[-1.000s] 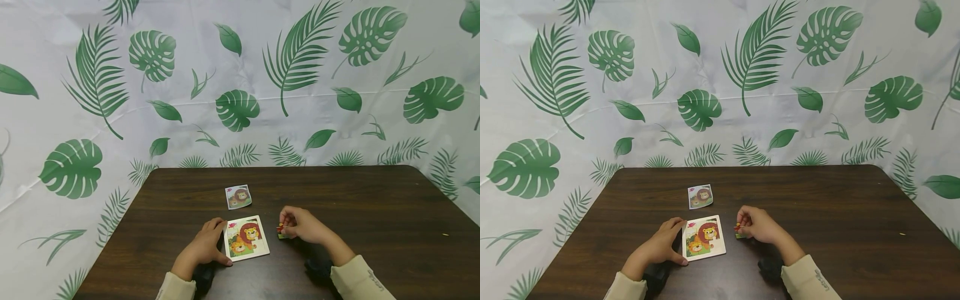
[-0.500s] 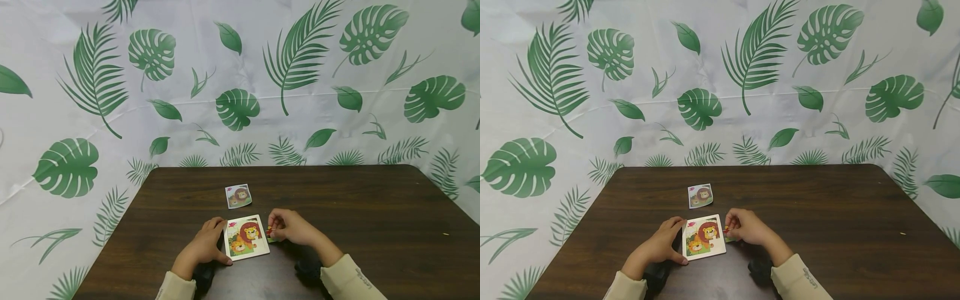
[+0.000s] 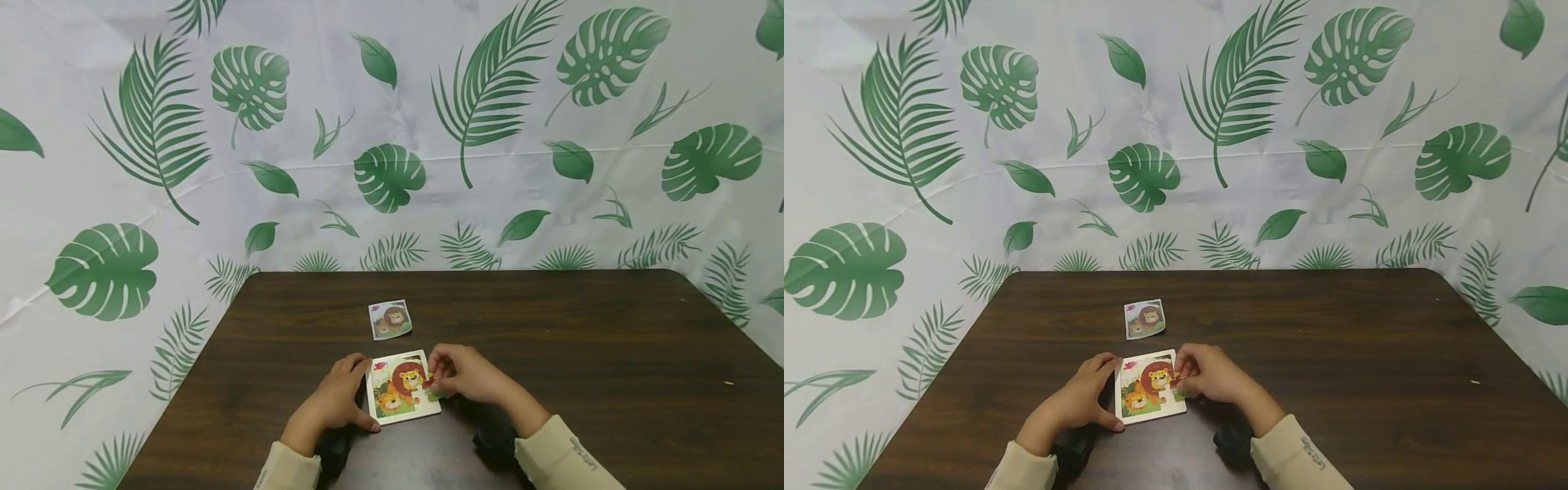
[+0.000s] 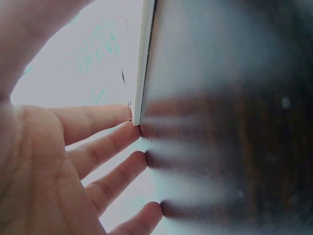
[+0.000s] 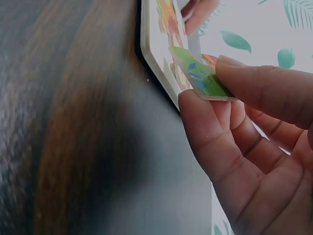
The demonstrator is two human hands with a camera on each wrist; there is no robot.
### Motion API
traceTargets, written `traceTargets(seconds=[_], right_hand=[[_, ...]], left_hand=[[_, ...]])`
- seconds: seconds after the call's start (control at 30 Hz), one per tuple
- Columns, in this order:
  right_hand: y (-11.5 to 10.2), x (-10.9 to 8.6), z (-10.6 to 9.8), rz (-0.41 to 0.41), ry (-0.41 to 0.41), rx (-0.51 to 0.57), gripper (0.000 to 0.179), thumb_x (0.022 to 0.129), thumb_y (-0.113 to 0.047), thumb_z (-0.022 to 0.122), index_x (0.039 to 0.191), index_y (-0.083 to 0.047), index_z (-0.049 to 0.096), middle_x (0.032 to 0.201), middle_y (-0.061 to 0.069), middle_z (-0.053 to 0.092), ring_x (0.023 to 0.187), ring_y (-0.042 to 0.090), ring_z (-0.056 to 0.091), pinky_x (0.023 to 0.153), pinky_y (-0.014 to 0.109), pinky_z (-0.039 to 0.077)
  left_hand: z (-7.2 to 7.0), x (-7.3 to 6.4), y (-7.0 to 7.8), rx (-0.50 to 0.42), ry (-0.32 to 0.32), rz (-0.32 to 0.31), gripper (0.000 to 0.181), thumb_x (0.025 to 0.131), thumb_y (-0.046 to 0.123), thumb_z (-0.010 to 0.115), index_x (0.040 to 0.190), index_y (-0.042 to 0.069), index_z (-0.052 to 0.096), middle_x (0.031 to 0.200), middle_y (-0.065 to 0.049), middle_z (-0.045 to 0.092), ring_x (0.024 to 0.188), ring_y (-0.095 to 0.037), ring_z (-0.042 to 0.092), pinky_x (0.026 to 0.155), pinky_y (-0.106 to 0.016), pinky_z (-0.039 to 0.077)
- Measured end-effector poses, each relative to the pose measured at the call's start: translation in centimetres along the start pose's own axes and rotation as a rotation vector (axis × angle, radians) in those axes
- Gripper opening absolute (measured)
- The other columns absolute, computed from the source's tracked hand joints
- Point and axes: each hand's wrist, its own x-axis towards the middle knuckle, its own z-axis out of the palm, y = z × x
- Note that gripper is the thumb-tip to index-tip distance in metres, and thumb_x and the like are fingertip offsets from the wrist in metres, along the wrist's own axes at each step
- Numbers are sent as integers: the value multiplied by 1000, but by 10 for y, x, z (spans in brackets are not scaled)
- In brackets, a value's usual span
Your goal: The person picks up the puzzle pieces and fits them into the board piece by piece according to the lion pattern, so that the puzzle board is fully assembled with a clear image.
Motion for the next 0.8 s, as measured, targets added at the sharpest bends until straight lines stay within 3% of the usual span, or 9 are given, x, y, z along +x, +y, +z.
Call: traceTargets(seconds=[0.37, 0.8], right_hand=[[-2, 6, 9, -22, 5, -32, 19, 77, -5, 74, 87, -6, 57, 75, -1, 54, 68, 14, 52, 59, 26, 45], [-8, 9, 18, -10, 13, 5, 20, 75, -2, 74, 83, 0, 56, 70, 1, 54, 61, 14, 51, 49, 25, 45]], left_hand=[[0, 1, 0, 2, -4, -14, 102, 56, 38, 88, 136, -1, 39, 134, -17, 35, 124, -38, 29, 96, -57, 28], [0, 0, 1, 4, -8, -13, 102, 56, 39, 88, 135, -1, 39, 134, -17, 35, 124, -39, 30, 96, -57, 28]])
